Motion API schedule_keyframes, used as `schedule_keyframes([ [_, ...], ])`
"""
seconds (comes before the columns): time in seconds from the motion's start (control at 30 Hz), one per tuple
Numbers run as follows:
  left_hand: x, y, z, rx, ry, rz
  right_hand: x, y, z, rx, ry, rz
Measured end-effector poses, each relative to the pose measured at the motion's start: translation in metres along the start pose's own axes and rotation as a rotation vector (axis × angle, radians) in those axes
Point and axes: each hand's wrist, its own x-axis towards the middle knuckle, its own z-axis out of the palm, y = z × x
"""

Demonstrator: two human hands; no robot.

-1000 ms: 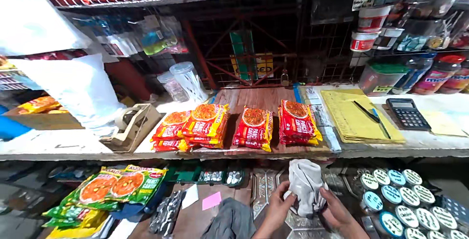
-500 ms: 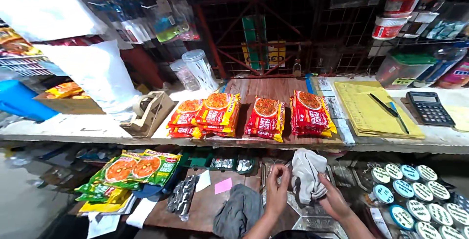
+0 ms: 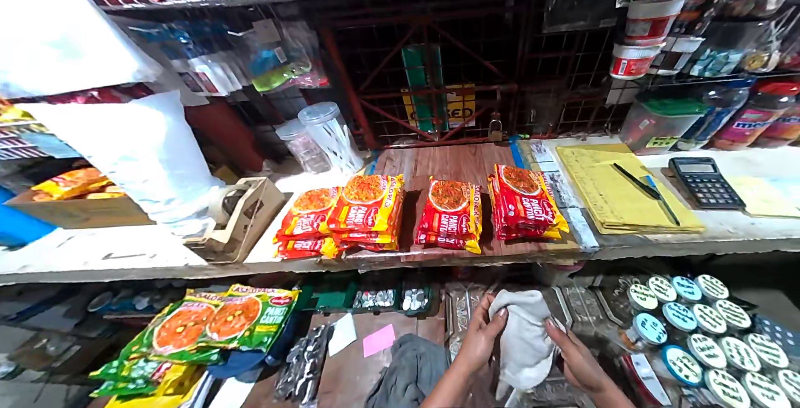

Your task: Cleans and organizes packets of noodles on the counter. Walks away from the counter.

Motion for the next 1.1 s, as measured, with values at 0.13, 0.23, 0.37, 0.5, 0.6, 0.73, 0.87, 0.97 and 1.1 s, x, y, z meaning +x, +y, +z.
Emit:
schedule_keyframes([
  [0.13,0.003,-0.005,0.004,0.036,0.039,0.098,0.016,0.012,-0.026,-0.184,-0.151,-0.220],
  [0.23,0.009,-0.005,0.006,0.175,-0.009,0.221,0.013,0.002,-0.023,-0.169,-0.159,-0.176],
  [0.37,0.027,0.005,0.005,0.379,-0.022,0.483,0.001,-0.006,-0.028,-0.068,-0.173,-0.114],
  [0.5,0.061,0.066,0.012,0.620,0.056,0.620,-0.015,-0.007,-0.038,0.405,-0.037,-0.163],
  [0.6,0.096,0.117,0.024,0.754,0.057,0.375,-0.006,0.000,-0.050,0.626,0.025,-0.277],
  [0.73,0.156,0.136,0.028,0.803,0.071,0.122,-0.005,-0.011,-0.052,0.668,0.147,-0.251],
  [0.87,0.192,0.136,0.035,0.905,0.073,-0.037,-0.012,-0.010,-0.057,0.599,0.236,-0.173],
  [0.97,0.202,0.143,0.044,1.027,0.092,-0.080,-0.011,-0.004,-0.065,0.586,0.259,-0.143],
  [1.1,0.207,0.146,0.052,1.122,0.128,-0.107,-0.010,-0.002,-0.074,0.642,0.268,-0.095],
])
